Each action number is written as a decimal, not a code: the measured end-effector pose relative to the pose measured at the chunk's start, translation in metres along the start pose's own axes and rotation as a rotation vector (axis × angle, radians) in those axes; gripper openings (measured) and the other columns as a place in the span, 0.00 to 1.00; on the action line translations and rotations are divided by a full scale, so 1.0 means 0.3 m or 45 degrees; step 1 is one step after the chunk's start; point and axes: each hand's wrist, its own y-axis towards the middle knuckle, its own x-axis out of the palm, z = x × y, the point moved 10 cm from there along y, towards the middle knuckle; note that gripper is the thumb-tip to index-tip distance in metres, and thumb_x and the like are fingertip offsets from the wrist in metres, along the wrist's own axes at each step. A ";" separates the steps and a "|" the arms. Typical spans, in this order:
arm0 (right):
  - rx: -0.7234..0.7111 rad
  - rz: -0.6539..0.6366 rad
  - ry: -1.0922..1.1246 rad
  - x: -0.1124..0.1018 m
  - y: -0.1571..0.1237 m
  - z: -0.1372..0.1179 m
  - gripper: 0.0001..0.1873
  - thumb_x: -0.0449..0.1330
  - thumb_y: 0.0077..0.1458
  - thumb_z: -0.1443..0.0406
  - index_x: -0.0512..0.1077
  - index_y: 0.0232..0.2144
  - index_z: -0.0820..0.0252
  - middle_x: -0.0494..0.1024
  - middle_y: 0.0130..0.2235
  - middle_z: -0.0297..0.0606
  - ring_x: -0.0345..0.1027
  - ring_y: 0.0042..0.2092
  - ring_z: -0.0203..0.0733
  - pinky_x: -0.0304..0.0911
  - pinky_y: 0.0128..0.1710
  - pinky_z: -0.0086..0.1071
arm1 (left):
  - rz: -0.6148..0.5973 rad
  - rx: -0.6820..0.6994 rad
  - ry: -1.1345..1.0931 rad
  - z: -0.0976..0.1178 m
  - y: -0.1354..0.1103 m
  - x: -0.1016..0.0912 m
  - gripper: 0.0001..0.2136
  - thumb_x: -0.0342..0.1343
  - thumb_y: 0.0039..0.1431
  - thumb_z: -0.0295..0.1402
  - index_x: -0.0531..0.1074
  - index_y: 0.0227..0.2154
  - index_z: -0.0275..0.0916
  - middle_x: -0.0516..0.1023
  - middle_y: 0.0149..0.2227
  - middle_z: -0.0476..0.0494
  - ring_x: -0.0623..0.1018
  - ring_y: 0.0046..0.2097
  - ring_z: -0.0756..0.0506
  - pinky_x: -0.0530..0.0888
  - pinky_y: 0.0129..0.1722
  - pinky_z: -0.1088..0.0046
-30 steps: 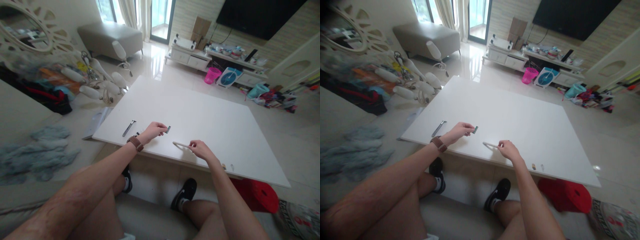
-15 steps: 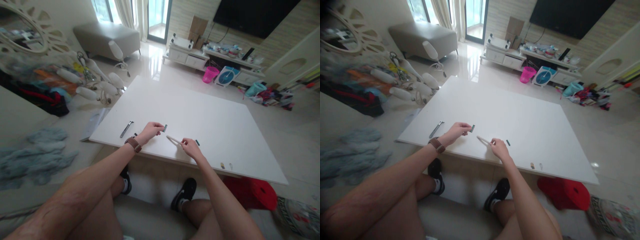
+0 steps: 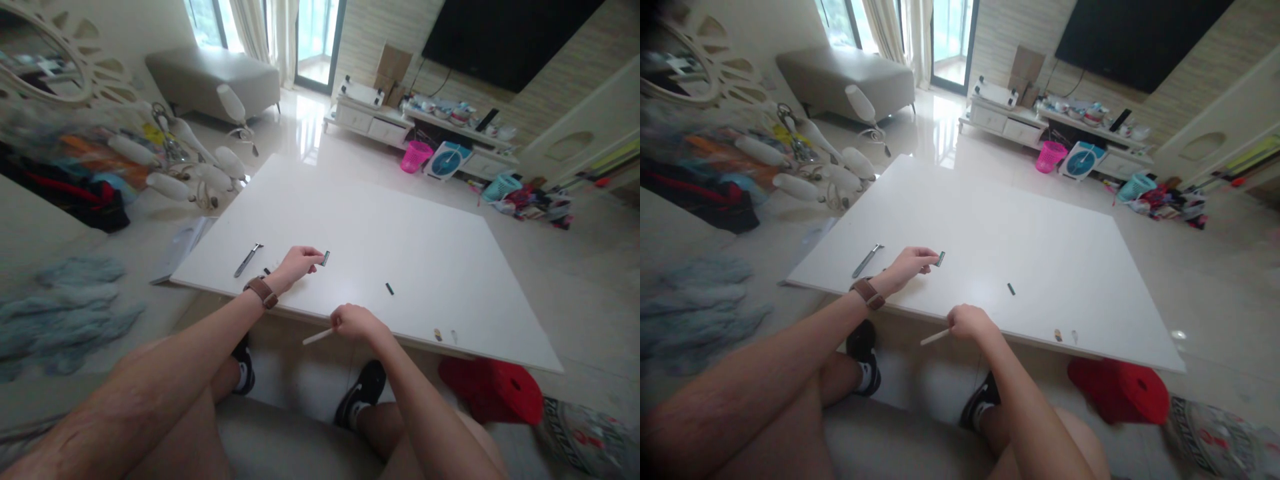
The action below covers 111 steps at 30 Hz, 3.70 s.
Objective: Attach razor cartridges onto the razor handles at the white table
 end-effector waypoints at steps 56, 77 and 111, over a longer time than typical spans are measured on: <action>0.228 0.846 0.513 -0.191 0.059 0.290 0.13 0.54 0.56 0.69 0.77 0.41 0.57 0.80 0.36 0.38 0.69 0.35 0.39 0.59 0.36 0.29 | 0.299 0.026 -0.304 0.005 0.020 -0.083 0.03 0.55 0.51 0.30 0.68 0.28 0.38 0.78 0.28 0.46 0.70 0.22 0.53 0.67 0.26 0.75; -0.079 0.207 0.330 -0.143 -0.041 0.155 0.12 0.57 0.57 0.62 0.80 0.34 0.59 0.80 0.33 0.39 0.69 0.33 0.39 0.60 0.35 0.30 | 0.260 0.018 -0.283 0.001 0.015 -0.070 0.04 0.55 0.50 0.31 0.67 0.28 0.38 0.78 0.28 0.44 0.70 0.22 0.53 0.66 0.26 0.76; 0.152 1.070 0.177 -0.390 -0.187 0.202 0.20 0.52 0.63 0.51 0.77 0.32 0.56 0.78 0.29 0.38 0.67 0.30 0.39 0.53 0.31 0.30 | -0.086 -0.087 -0.124 -0.051 -0.028 0.074 0.06 0.61 0.53 0.33 0.75 0.28 0.34 0.83 0.36 0.35 0.77 0.26 0.49 0.69 0.30 0.72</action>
